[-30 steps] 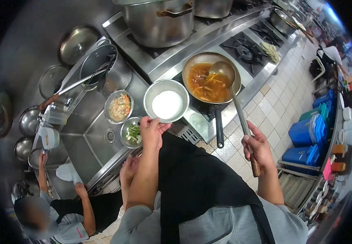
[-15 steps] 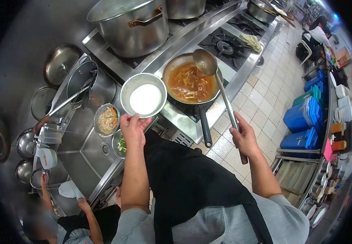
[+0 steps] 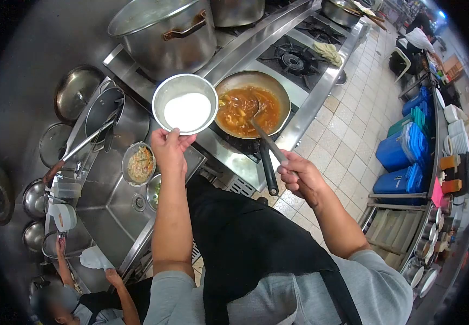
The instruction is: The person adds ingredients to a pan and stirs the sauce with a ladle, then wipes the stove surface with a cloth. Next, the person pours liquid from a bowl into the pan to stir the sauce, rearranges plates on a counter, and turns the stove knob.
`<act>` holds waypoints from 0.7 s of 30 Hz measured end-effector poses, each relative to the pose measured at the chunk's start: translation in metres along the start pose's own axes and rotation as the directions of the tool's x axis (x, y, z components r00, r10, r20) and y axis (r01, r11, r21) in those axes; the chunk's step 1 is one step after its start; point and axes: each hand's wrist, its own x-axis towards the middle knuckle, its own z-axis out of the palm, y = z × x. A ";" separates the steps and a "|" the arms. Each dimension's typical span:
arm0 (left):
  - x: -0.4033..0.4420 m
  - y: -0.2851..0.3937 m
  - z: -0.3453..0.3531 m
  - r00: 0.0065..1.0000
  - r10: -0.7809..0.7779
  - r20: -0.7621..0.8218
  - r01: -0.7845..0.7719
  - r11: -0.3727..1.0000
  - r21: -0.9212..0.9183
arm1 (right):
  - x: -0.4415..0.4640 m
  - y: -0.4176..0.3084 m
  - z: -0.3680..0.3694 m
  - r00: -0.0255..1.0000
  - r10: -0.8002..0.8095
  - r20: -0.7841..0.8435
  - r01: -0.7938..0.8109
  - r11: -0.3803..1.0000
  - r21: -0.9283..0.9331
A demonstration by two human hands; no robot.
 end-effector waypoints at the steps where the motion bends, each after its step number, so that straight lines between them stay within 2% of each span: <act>1: 0.003 0.000 0.003 1.000 -0.001 0.001 0.001 1.000 -0.001 | -0.007 -0.001 0.000 1.000 -0.001 -0.002 0.001 1.000 0.000; 5: 0.015 0.001 0.017 1.000 0.031 0.004 -0.031 0.999 0.043 | -0.036 -0.001 0.001 1.000 0.003 -0.018 -0.003 1.000 0.023; 7: 0.017 0.003 0.023 0.999 0.033 0.006 -0.033 0.998 0.061 | -0.054 -0.003 0.010 0.984 -0.112 -0.136 0.083 0.976 -0.204; 9: 0.018 0.005 0.032 0.999 0.021 0.032 -0.025 0.994 0.107 | -0.060 -0.005 0.015 0.974 -0.145 -0.174 0.093 0.957 -0.273; 11: 0.019 0.004 0.039 0.999 0.023 0.050 -0.028 0.994 0.101 | -0.063 -0.004 0.014 0.939 -0.279 -0.199 0.138 0.839 -0.526; 12: 0.020 0.003 0.042 0.998 0.026 0.064 -0.032 0.995 0.097 | -0.061 -0.003 0.013 0.938 -0.282 -0.202 0.140 0.840 -0.524; 14: 0.023 0.002 0.049 0.997 0.027 0.072 -0.035 0.993 0.112 | -0.054 -0.002 0.009 0.897 -0.404 -0.178 0.199 0.731 -0.653; 15: 0.024 0.001 0.052 0.997 0.029 0.076 -0.039 0.991 0.128 | -0.049 -0.001 0.007 0.897 -0.404 -0.181 0.199 0.733 -0.651; 17: 0.025 -0.001 0.059 0.997 0.030 0.076 -0.042 0.987 0.155 | -0.036 -0.001 0.006 0.843 -0.514 -0.161 0.186 0.559 -0.808; 21: 0.028 -0.004 0.069 0.996 0.043 0.081 -0.059 0.976 0.211 | -0.006 0.005 -0.003 0.853 -0.504 -0.136 0.163 0.504 -0.848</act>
